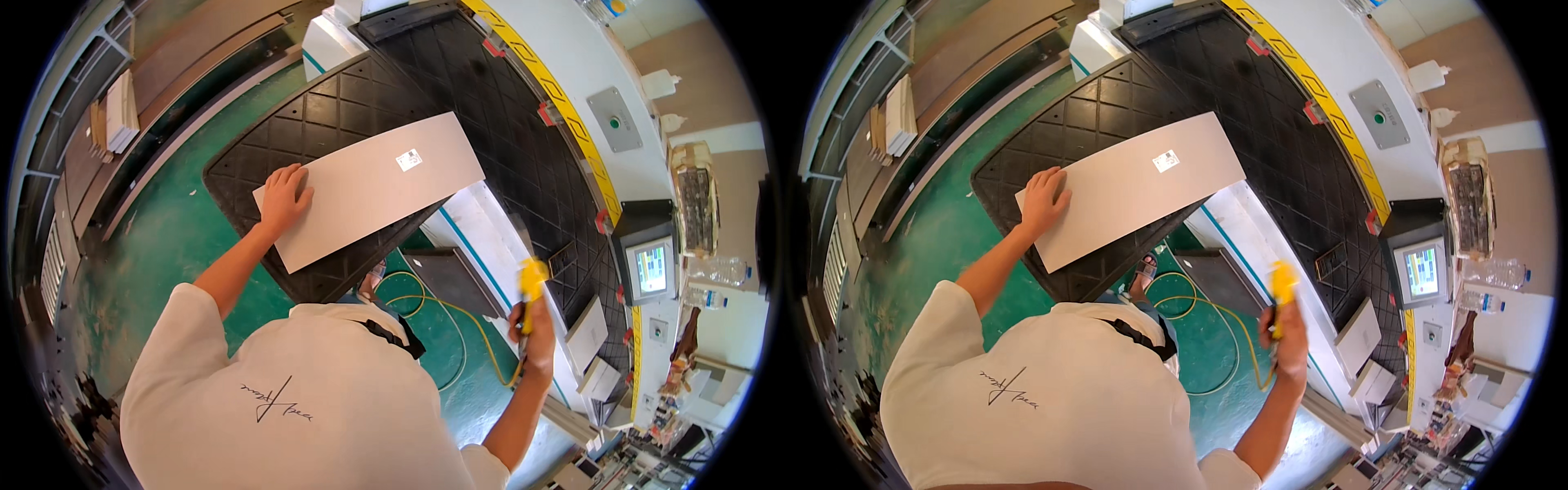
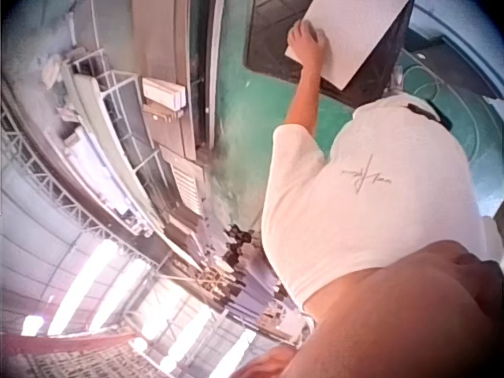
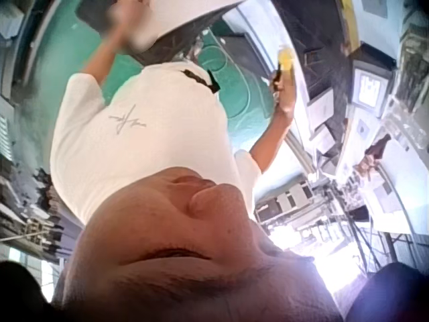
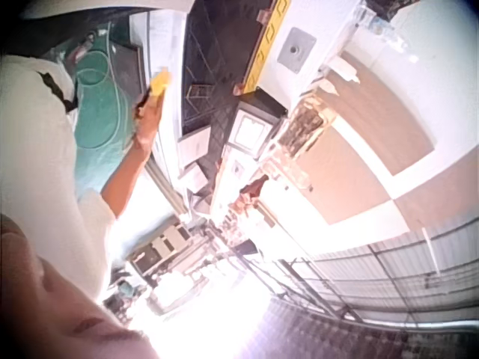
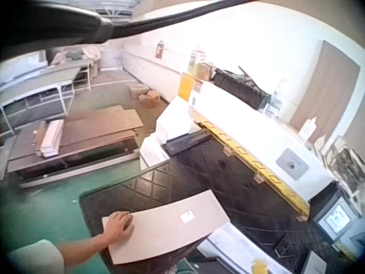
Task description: The person scrapes the surface of white plastic sheets using a handheld tool. They repeatedly pick up sheets from a stack, place them on a workbench, and scrape the surface to remove residue or labels before moving to the next sheet.
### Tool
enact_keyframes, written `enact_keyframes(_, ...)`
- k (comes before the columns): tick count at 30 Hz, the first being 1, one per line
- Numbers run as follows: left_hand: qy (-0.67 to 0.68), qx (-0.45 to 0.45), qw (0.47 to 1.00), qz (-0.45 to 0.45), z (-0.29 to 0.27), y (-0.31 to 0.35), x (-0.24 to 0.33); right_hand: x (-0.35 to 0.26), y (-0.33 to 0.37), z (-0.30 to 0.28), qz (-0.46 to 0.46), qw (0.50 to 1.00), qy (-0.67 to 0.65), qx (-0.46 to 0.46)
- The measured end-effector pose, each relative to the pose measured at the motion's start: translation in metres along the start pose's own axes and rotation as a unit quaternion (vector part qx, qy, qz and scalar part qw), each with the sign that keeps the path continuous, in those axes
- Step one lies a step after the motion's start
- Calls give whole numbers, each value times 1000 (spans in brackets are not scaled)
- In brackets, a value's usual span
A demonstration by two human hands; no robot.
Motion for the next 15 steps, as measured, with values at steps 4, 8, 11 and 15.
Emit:
enact_keyframes(4, -13, -1, 1000, 5, 9, 26, 34, 38, 78, 61, 159, 913, 152, -344)
enact_keyframes(8, -8, 10, 1000, 6, 23, 62, 64, 31, 61, 11, 34, 993, 48, -103)
enact_keyframes(11, -58, -21, 998, 28, 39, 79, 91, 60, 52, 6, 19, 996, 2, -89)
enact_keyframes(15, -29, -120, 988, 93, 78, 86, 145, 89, 51, 16, 58, 964, 61, -253)
Point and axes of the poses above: each hand's wrist, its own y-axis away from the middle knuckle, its own z-axis out of the palm, x = y × z, the point moved 8 cm from there along -y, towards the middle knuckle, and after that the axes turned 3 degrees about -x, right-handed, at the moved point
